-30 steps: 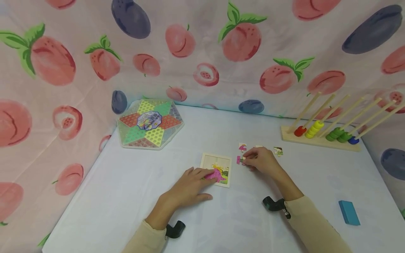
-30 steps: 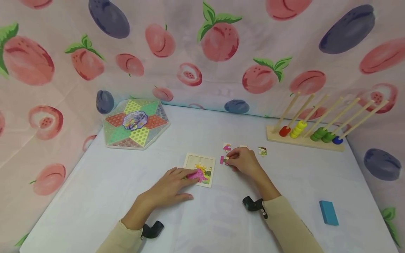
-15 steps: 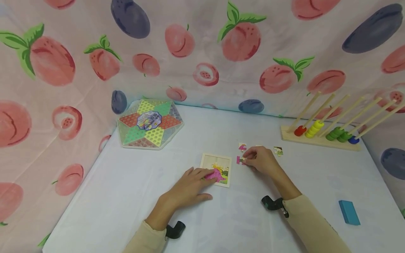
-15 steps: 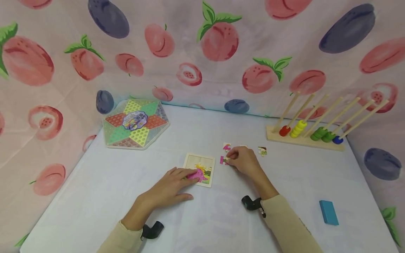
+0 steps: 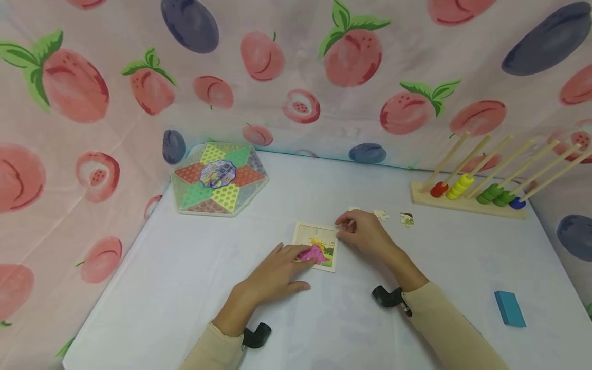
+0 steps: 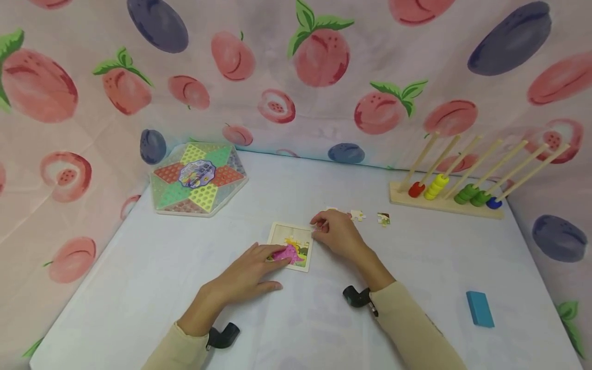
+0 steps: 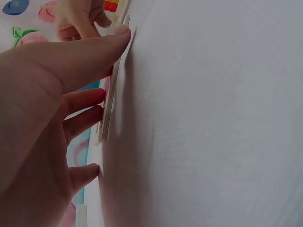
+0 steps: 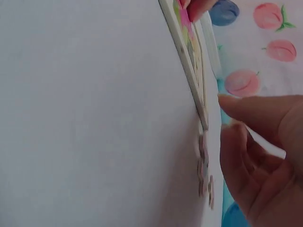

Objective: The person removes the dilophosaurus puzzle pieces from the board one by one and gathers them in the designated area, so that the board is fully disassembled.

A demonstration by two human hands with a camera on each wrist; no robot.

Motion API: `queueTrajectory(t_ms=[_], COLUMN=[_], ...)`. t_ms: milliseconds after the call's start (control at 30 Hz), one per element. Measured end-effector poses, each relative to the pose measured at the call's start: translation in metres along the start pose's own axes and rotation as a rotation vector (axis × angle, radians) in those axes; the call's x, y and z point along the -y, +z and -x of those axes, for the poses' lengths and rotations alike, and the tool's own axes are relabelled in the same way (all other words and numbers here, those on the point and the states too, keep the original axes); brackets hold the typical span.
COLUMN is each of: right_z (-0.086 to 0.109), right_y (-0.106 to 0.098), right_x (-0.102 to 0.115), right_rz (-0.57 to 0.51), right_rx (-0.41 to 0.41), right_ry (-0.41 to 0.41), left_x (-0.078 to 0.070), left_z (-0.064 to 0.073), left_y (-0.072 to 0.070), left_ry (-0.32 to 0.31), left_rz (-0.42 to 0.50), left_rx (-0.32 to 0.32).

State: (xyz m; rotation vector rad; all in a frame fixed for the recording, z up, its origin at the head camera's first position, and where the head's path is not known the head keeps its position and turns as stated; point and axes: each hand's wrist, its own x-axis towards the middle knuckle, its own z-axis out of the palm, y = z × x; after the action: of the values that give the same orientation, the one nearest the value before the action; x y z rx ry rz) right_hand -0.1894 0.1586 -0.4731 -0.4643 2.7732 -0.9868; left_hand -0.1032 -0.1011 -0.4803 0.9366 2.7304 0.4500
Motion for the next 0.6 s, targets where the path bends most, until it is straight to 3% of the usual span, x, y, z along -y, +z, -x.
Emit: queueTrajectory(t_ms=[233, 400, 600], right_z=[-0.009, -0.012, -0.014], right_y=[0.012, 0.017, 0.017], right_x=[0.017, 0.020, 0.022], right_rz=[-0.033, -0.026, -0.023], right_rx=[0.195, 0.259, 0.281], right_ry=[-0.184, -0.190, -0.177], left_x=[0.000, -0.001, -0.001], left_z=[0.003, 0.005, 0.006], left_y=[-0.001, -0.003, -0.004], left_ry=[0.012, 0.015, -0.015], left_rz=[0.004, 0.030, -0.012], left_rx=[0.010, 0.013, -0.010])
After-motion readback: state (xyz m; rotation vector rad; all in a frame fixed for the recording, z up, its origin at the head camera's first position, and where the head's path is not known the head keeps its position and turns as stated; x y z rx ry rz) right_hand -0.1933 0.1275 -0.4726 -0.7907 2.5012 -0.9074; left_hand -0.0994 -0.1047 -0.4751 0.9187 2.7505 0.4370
